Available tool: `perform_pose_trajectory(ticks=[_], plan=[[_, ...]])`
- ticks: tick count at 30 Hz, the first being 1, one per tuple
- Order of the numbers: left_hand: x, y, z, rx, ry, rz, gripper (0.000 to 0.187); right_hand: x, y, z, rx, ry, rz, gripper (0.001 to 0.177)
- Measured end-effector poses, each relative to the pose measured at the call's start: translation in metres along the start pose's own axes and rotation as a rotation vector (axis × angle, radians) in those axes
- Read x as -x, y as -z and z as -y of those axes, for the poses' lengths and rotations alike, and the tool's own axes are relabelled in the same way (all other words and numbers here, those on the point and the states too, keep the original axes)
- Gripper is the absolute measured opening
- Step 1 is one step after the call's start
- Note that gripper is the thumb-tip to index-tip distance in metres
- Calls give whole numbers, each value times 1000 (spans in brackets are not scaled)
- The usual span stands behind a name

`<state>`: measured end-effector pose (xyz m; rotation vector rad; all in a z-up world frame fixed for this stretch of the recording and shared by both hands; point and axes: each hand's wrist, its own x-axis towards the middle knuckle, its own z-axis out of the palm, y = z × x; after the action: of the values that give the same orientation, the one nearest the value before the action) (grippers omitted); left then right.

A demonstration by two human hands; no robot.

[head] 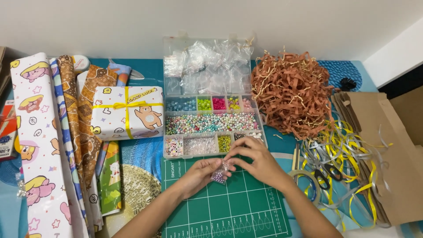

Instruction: The person is carefully selecting small beads from a multi-compartment storage box and placing them into a small, clear plastic bag on a green cutting mat.

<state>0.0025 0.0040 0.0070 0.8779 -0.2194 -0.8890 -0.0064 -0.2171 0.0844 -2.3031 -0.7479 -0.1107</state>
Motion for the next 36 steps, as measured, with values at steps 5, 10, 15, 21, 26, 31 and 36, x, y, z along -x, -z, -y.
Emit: perform_pose_trajectory(ticks=[5,10,15,21,26,31,36], plan=[[2,-3,0,-7,8,-23,36,6,-5,-6,-47,14,-18,13],[-1,1,2,-23,-10,-10,36,8,-7,-10,-63,3,-14,16],[0,-1,0,-42,12,-28,39,10,-7,-11,-92,1,-15,17],[1,-4,-3,-62,7,-8,40,7,0,-4,-130,9,-39,13],[4,-9,-9,-31,13,-24,43,-13,9,-53,243,-108,-119,17],[4,-12,-12,-51,12,-18,41,-45,20,-65,497,-107,-128,27],[4,-11,-11,-28,15,-23,41,-60,18,-62,695,-20,-118,11]])
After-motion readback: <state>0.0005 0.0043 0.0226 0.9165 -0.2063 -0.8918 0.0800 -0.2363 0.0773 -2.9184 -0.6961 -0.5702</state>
